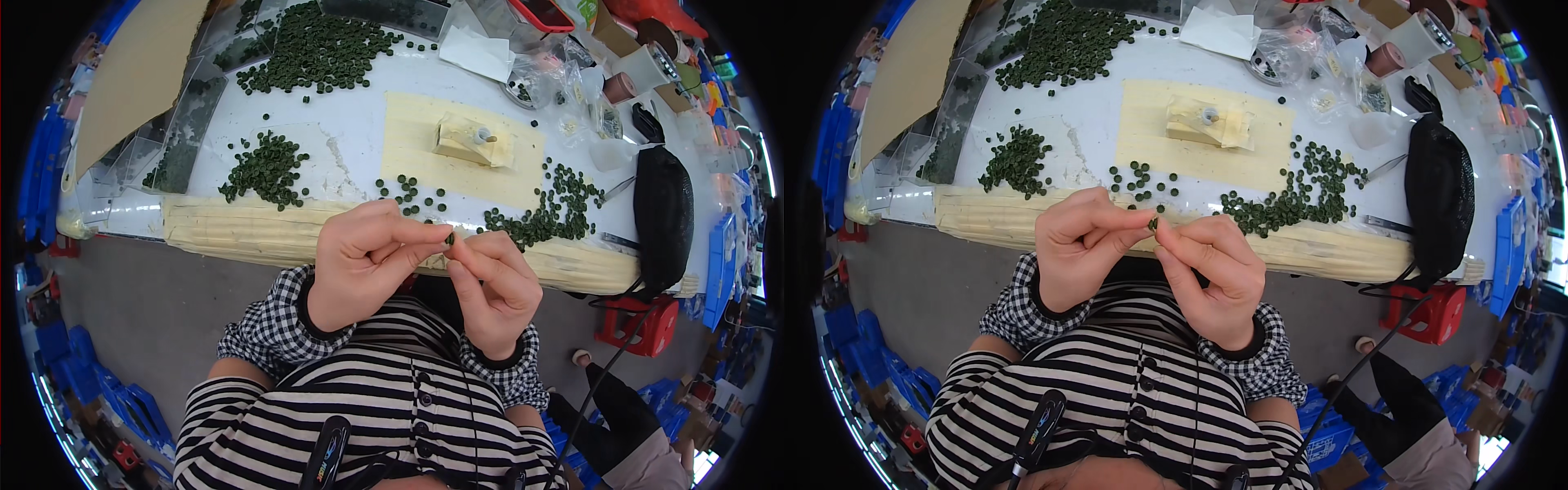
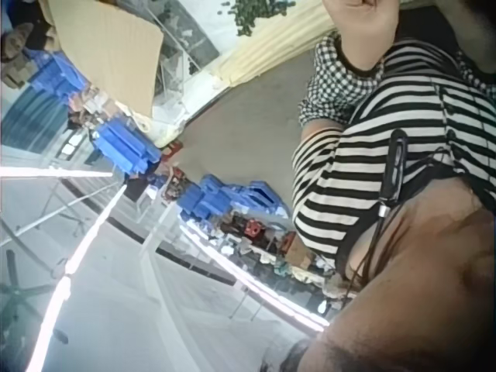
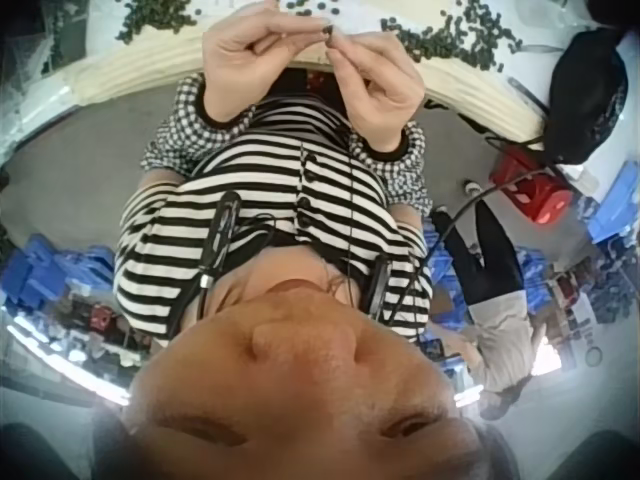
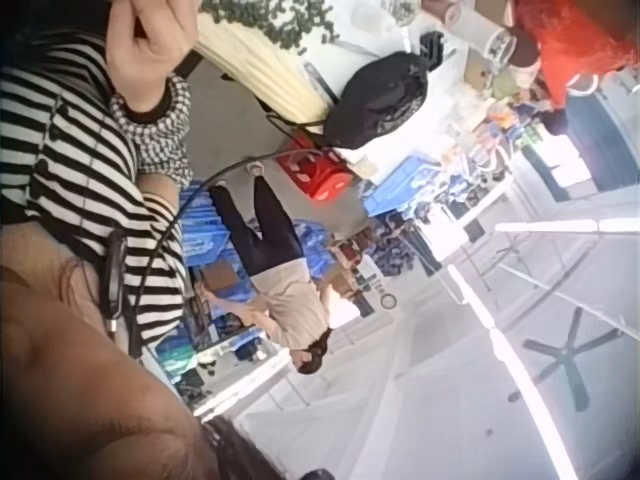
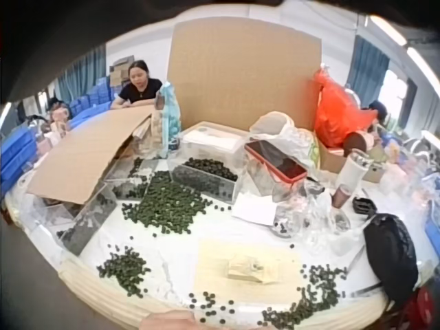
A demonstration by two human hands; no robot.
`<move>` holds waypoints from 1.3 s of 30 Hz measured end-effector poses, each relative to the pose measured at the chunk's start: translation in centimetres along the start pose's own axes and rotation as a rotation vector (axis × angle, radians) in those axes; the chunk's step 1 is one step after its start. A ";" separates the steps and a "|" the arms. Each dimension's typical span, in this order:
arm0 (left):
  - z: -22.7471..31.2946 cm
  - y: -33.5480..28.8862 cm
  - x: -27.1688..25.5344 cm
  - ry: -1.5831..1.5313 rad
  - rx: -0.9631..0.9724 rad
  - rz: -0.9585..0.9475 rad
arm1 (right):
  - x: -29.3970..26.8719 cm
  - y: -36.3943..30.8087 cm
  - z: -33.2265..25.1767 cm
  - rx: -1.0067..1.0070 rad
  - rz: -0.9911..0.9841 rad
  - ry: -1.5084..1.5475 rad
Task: Sorting and inspecting small green plastic components on a factory workbench.
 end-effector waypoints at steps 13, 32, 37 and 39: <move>-1.1 0.0 0.1 -0.226 -0.144 -0.014 | 0.2 0.3 -0.4 -0.152 0.024 -0.064; -0.9 0.9 -0.7 -0.002 0.006 -0.082 | 0.2 -0.2 -0.4 -0.034 0.002 -0.085; -0.9 1.0 -0.8 -0.061 -0.070 -0.096 | 0.2 0.0 -0.4 -0.112 0.013 -0.110; -0.9 0.9 -0.8 -0.064 -0.078 -0.097 | 0.2 0.1 -0.5 -0.115 0.012 -0.102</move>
Point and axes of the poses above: each hand's wrist, its own y-axis towards the middle knuckle, its own x-axis out of the palm, z = x × y, the point moved 3 cm from there along y, towards the middle knuckle, and after that the axes turned 3 degrees about z, right-handed, at the moved point
